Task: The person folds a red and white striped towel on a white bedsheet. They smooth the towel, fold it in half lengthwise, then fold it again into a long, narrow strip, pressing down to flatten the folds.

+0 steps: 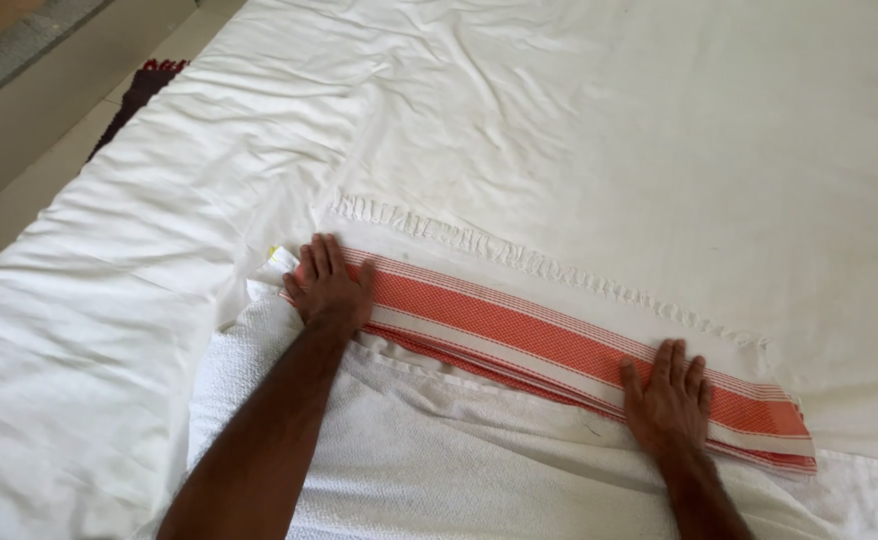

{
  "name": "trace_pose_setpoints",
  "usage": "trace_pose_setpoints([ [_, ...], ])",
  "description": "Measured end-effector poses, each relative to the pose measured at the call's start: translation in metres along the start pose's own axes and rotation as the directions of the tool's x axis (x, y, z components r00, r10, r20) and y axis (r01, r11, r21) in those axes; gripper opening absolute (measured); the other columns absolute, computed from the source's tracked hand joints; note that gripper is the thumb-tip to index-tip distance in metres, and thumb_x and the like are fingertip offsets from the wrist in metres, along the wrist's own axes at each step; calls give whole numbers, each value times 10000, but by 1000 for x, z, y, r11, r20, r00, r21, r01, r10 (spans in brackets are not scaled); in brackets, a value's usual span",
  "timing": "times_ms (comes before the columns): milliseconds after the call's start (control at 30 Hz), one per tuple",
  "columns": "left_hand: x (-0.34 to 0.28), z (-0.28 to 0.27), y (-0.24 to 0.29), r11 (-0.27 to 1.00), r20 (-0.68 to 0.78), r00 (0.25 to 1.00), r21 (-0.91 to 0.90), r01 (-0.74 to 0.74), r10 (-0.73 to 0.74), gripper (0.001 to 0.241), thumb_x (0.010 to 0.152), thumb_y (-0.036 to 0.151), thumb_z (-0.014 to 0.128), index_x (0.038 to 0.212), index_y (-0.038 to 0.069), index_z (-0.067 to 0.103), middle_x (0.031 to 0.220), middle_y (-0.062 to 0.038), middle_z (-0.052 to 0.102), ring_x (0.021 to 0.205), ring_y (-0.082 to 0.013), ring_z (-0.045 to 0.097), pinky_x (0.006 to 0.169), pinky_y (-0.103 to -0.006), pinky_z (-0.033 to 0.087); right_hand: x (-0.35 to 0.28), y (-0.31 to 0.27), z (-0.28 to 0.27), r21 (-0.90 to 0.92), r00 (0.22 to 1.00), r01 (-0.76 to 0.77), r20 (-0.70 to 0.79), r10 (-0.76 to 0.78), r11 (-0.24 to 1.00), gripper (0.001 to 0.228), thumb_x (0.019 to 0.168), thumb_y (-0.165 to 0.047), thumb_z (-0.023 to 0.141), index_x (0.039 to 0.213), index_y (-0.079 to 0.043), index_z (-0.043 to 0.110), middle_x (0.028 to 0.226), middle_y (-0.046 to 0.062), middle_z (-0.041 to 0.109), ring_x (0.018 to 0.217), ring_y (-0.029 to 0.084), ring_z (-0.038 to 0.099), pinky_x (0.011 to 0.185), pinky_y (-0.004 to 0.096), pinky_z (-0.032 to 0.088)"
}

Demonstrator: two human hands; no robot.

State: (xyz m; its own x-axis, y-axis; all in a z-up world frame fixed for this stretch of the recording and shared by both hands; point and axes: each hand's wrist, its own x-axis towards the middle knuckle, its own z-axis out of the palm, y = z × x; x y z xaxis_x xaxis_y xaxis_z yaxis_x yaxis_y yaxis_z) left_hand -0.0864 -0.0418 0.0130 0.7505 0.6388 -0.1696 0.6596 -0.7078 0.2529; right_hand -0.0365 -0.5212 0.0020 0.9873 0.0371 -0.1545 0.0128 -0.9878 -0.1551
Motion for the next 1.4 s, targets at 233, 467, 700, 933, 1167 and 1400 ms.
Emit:
trace_pose_setpoints([
  [233,23,26,-12,994,-139,988,-90,54,-66,877,1018,630,289,1651,74,45,1753,-119,13,1608,-301,15,1256,-575,30,10,38,7,49,987,-160,-22,162,986,951,964,-738,180,1655,-92,81,1726,153,48,1591,364,16,1274,503,47],
  [467,-2,-4,24,979,-173,964,60,-196,203,848,1061,615,237,1626,53,-54,1710,-196,-49,1567,-350,-5,1234,-553,7,0,-14,-1,-93,968,-247,-66,242,964,887,1038,-664,248,1657,-41,128,1702,276,72,1544,473,49,1243,533,53],
  [700,-39,7,55,816,99,835,179,-549,541,787,1037,613,220,1656,175,11,1734,-102,7,1593,-267,9,1258,-530,-24,-17,-67,13,-2,921,372,-121,-370,928,866,1010,-618,260,1619,-13,150,1707,171,124,1591,291,77,1267,449,57],
  [933,-32,11,46,882,60,889,105,-459,455,801,1028,634,214,1651,158,52,1734,-80,14,1593,-257,-5,1262,-507,-28,-17,-56,16,-28,969,231,-84,-232,973,890,999,-670,240,1623,-45,132,1710,148,117,1584,283,73,1261,457,47],
  [1167,-21,10,34,934,38,936,63,-353,351,782,1031,620,203,1656,172,62,1740,-86,7,1593,-275,-13,1269,-490,-17,-19,-45,14,-11,984,164,-71,-164,986,891,1001,-675,223,1627,-48,132,1715,142,108,1589,286,58,1268,461,44],
  [1400,-18,-12,35,991,44,990,8,-131,131,799,1038,608,255,1658,141,66,1744,-121,-18,1600,-299,-39,1270,-505,-33,-7,-59,6,-45,999,-40,12,41,998,911,1003,-654,312,1621,-6,147,1712,194,78,1584,346,29,1245,550,46],
])
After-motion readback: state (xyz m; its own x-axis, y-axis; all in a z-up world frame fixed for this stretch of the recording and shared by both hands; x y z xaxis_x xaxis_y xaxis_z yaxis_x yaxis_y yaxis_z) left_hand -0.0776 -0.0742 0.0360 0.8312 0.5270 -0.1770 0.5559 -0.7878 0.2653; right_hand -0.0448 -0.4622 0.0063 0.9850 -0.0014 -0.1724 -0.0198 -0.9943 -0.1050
